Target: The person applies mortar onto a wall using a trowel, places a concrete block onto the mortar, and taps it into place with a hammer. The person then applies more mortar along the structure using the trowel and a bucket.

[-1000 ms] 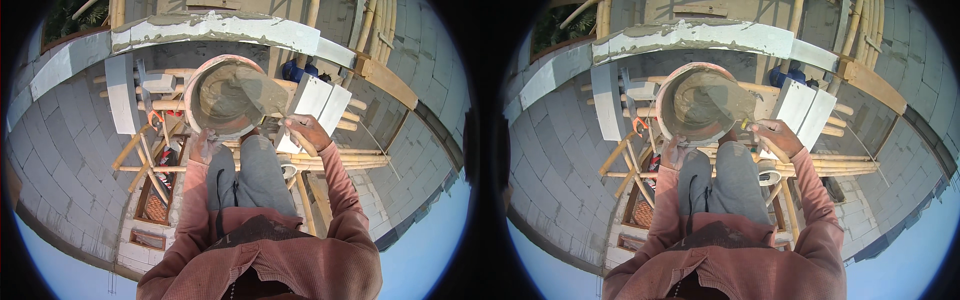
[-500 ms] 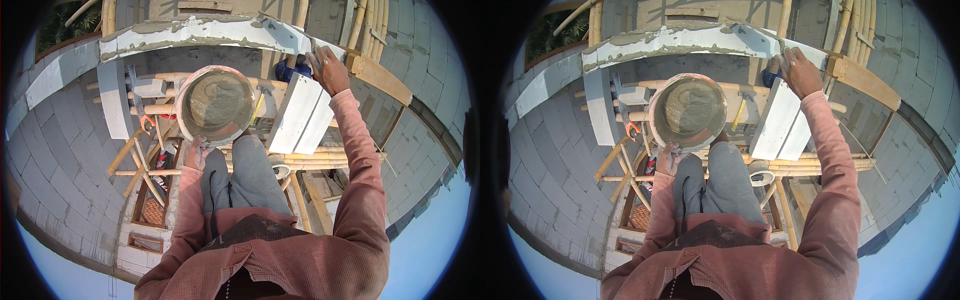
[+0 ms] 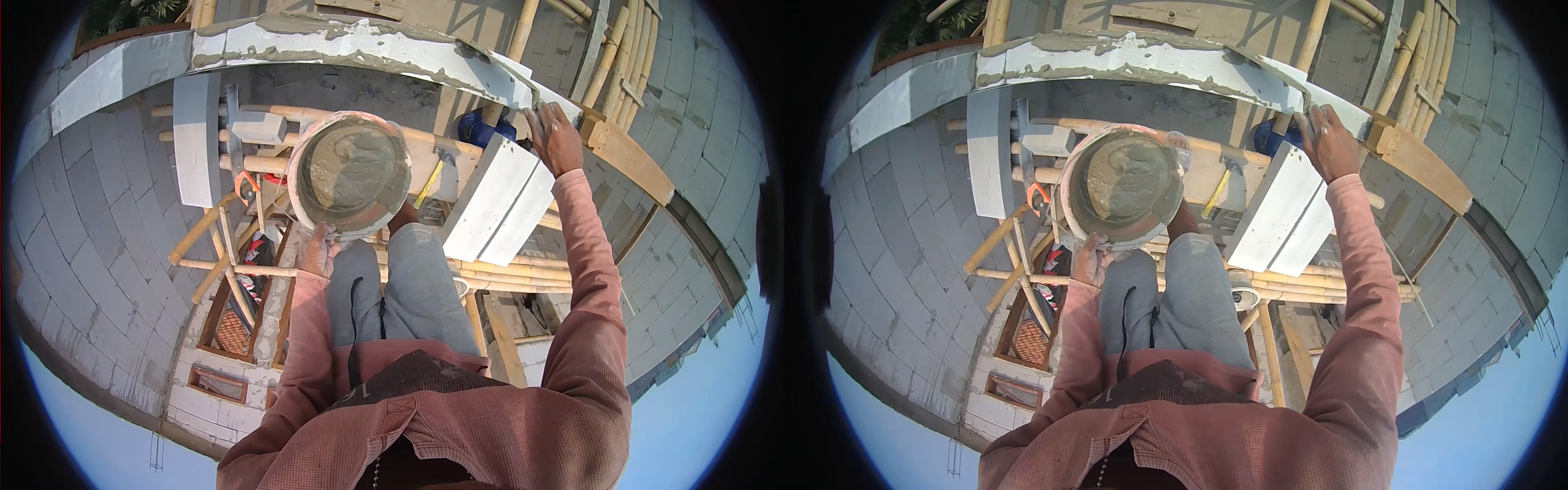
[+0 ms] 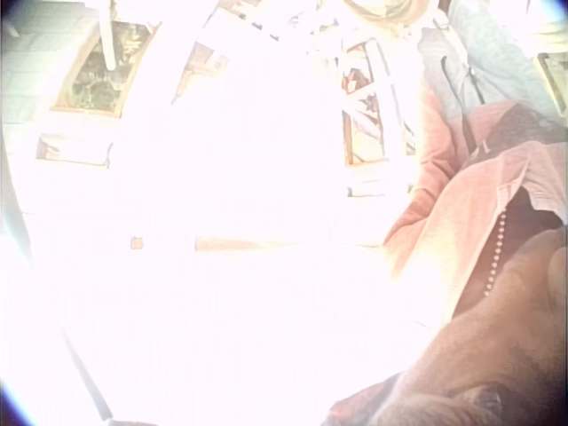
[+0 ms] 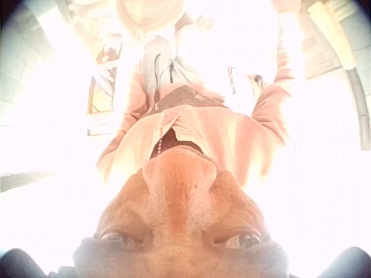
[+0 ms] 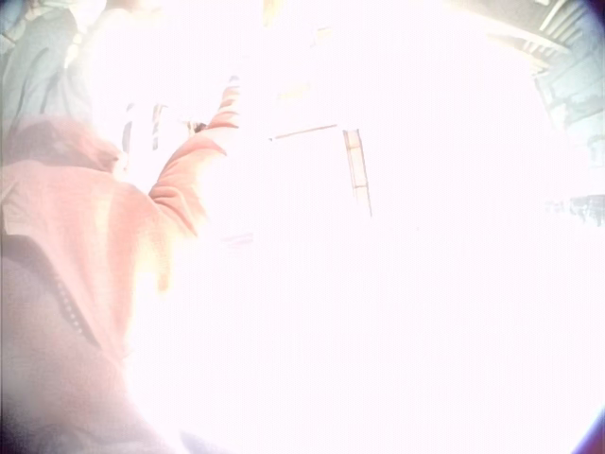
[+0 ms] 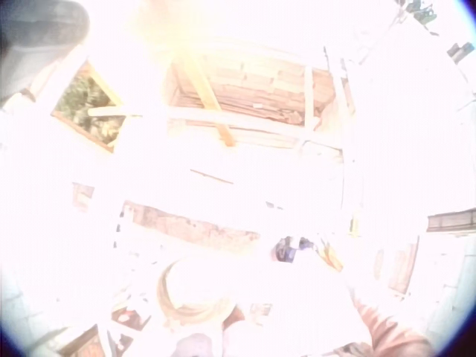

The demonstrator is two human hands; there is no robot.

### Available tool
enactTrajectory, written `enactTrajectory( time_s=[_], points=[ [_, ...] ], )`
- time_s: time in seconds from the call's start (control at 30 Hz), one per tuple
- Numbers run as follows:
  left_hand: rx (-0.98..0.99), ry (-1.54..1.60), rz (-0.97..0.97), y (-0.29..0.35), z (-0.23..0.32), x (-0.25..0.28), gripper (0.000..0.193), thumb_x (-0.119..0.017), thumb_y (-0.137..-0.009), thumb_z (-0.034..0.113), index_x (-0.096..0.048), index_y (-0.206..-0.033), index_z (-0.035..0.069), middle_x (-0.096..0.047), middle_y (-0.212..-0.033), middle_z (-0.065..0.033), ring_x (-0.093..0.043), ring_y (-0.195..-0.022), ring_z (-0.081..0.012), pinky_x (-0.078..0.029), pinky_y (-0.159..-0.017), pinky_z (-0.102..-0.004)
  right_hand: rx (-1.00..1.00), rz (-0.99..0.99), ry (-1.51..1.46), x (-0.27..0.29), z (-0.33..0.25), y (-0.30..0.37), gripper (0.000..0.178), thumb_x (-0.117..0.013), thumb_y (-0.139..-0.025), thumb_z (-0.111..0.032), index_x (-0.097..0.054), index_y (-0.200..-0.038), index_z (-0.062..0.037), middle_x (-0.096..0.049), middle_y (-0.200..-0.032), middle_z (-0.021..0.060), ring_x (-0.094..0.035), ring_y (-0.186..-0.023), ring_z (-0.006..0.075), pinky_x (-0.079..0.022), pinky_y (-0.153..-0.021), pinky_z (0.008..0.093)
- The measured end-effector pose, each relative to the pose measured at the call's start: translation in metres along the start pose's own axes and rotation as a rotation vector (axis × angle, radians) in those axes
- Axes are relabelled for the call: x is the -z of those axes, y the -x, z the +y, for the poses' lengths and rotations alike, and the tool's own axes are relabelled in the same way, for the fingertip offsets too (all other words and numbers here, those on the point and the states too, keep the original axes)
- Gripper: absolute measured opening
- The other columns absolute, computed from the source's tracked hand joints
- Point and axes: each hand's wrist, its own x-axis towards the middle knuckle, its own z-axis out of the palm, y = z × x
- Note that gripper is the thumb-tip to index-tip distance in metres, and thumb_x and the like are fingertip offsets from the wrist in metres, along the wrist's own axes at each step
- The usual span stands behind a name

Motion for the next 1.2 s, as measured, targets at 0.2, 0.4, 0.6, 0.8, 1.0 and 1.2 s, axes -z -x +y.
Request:
enactTrajectory(
  time_s=[0.2, 0.4, 0.6, 0.8, 1.0, 1.2],
  points=[
    [-0.115, 0.03, 0.001, 0.005, 0.008, -0.016, 0.04, -0.07, -0.089, 0.024, -0.049, -0.117, 0.006, -0.055, -0.101, -0.0081, -0.063, -0.096, -0.0248, -0.059, -0.082, -0.046, -0.021, -0.05, -0.043, 0.027, -0.026, 0.023, 0.03, -0.056, -0.097, -0.027, -0.064, -0.117, -0.0063, -0.064, -0.105, 0.0183, -0.061, -0.1, 0.0387, -0.052, -0.084, 0.0435],
    [-0.094, -0.148, -0.003, 0.013, 0.041, -0.008, 0.043, -0.064, -0.093, 0.025, -0.045, -0.129, 0.009, -0.053, -0.102, -0.0061, -0.058, -0.093, -0.0192, -0.058, -0.083, -0.0449, 0.035, -0.562, -0.535, 0.061, -0.166, 0.013, 0.039, -0.053, -0.1, -0.035, -0.064, -0.105, 0.0027, -0.065, -0.093, 0.0247, -0.064, -0.088, 0.0418, -0.05, -0.075, 0.048],
    [-0.383, -0.431, -0.021, 0.026, 0.095, -0.015, 0.055, -0.061, -0.09, 0.016, -0.04, -0.138, -0.002, -0.061, -0.106, -0.0118, -0.059, -0.09, -0.0204, -0.051, -0.083, -0.035, 0.01, -0.474, -0.437, -0.044, -0.287, 0.009, 0.047, -0.05, -0.1, -0.04, -0.061, -0.101, 0.0056, -0.065, -0.093, 0.0273, -0.064, -0.089, 0.0434, -0.05, -0.079, 0.0488],
    [-0.456, -0.785, -0.072, 0.008, 0.118, 0.054, 0.051, -0.06, -0.093, 0.017, -0.041, -0.137, 0.0, -0.062, -0.105, -0.0128, -0.062, -0.09, -0.0185, -0.052, -0.082, -0.0329, -0.292, -0.839, -0.927, 0.014, -0.306, -0.023, 0.047, -0.055, -0.097, -0.044, -0.063, -0.088, 0.0017, -0.06, -0.065, 0.0147, -0.062, -0.064, 0.03, -0.05, -0.063, 0.0392],
    [-0.136, -0.041, 0.0, -0.015, 0.148, 0.053, 0.023, -0.061, -0.092, 0.012, -0.055, -0.113, 0.006, -0.06, -0.101, -0.0057, -0.063, -0.096, -0.0226, -0.057, -0.089, -0.0447, -0.394, -0.891, -1.154, -0.009, -0.308, -0.021, 0.048, -0.057, -0.095, -0.049, -0.064, -0.084, -0.0031, -0.053, -0.063, 0.0018, -0.048, -0.046, 0.0097, -0.038, -0.044, 0.026],
    [-0.164, 0.042, -0.111, -0.041, 0.17, 0.08, 0.027, -0.061, -0.091, 0.01, -0.054, -0.116, 0.005, -0.062, -0.103, -0.0087, -0.065, -0.102, -0.0267, -0.055, -0.092, -0.0538, -0.532, -0.885, -1.646, -0.002, -0.383, -0.059, 0.037, -0.05, -0.101, -0.037, -0.059, -0.097, -0.0016, -0.049, -0.069, 0.003, -0.046, -0.046, 0.0113, -0.037, -0.046, 0.0252]
  ],
)
